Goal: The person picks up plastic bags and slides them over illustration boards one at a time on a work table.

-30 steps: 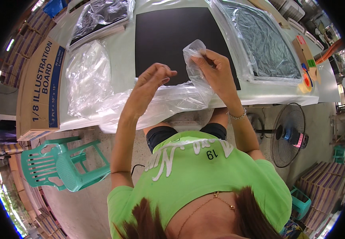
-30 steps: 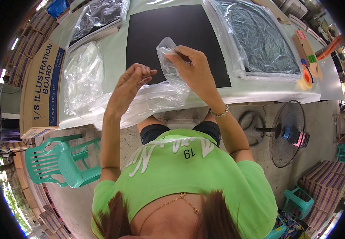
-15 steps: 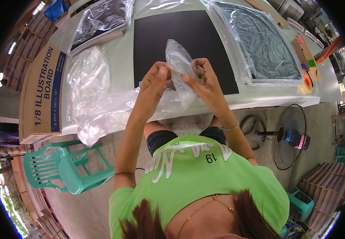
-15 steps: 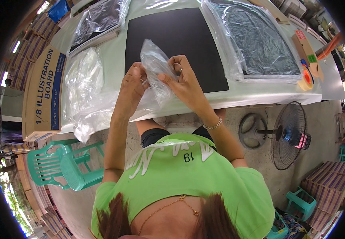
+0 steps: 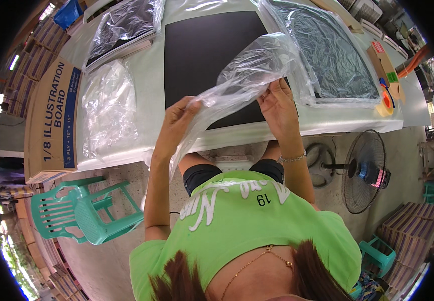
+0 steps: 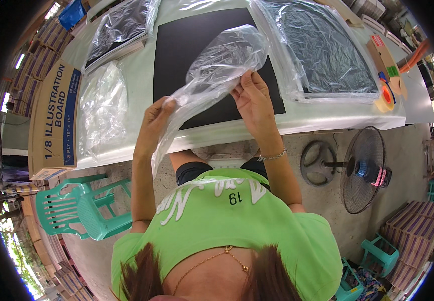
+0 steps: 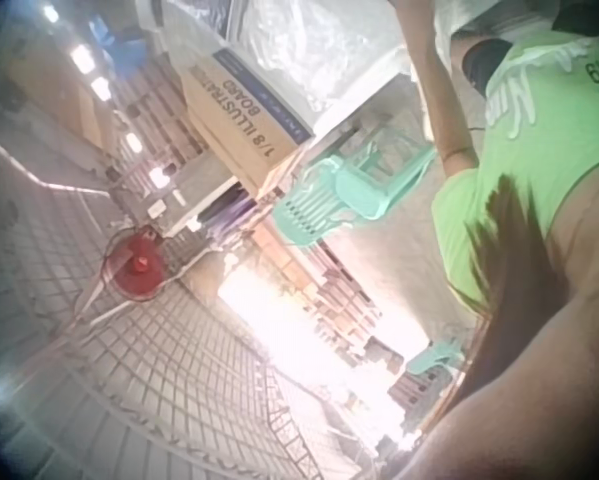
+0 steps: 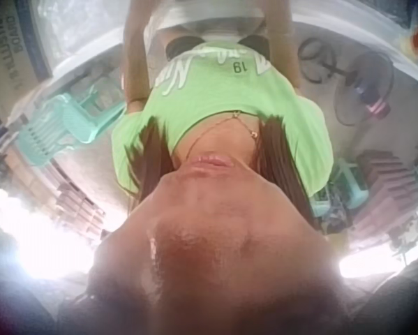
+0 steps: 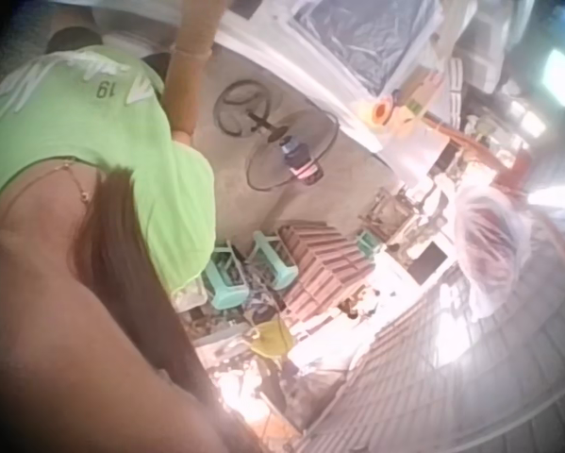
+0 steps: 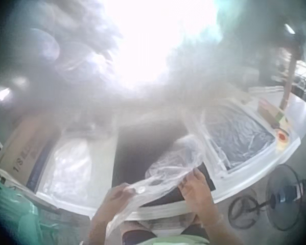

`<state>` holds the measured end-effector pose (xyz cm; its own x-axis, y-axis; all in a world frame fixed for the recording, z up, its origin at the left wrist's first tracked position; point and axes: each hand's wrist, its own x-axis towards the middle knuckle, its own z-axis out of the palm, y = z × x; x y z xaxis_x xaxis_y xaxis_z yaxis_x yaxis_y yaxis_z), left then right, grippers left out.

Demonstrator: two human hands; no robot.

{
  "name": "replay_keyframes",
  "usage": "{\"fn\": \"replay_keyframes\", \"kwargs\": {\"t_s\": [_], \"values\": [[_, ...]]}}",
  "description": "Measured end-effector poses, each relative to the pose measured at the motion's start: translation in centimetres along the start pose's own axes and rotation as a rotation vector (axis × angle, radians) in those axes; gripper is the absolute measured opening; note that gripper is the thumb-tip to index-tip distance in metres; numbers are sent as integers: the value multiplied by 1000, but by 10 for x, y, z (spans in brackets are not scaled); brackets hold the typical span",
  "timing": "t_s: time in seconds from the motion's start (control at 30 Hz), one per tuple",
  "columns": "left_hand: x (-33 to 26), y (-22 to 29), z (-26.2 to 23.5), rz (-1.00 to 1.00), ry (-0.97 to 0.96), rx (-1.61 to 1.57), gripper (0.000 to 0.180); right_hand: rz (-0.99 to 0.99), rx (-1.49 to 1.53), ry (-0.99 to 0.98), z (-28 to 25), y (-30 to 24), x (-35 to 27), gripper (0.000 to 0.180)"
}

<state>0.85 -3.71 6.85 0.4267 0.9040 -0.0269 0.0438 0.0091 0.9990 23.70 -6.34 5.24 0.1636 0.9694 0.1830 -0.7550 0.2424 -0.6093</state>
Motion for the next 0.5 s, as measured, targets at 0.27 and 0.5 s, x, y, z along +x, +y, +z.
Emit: {"fn": "replay_keyframes", "kwargs": {"t_s": [0.27,0.5], "values": [[-5,0,-13,126,67,9,21,110,151,148,-19,4,-8,18],[-6,18,-19,132,-24,224,39,174,161,-12,-40,0,-7,15]]}}
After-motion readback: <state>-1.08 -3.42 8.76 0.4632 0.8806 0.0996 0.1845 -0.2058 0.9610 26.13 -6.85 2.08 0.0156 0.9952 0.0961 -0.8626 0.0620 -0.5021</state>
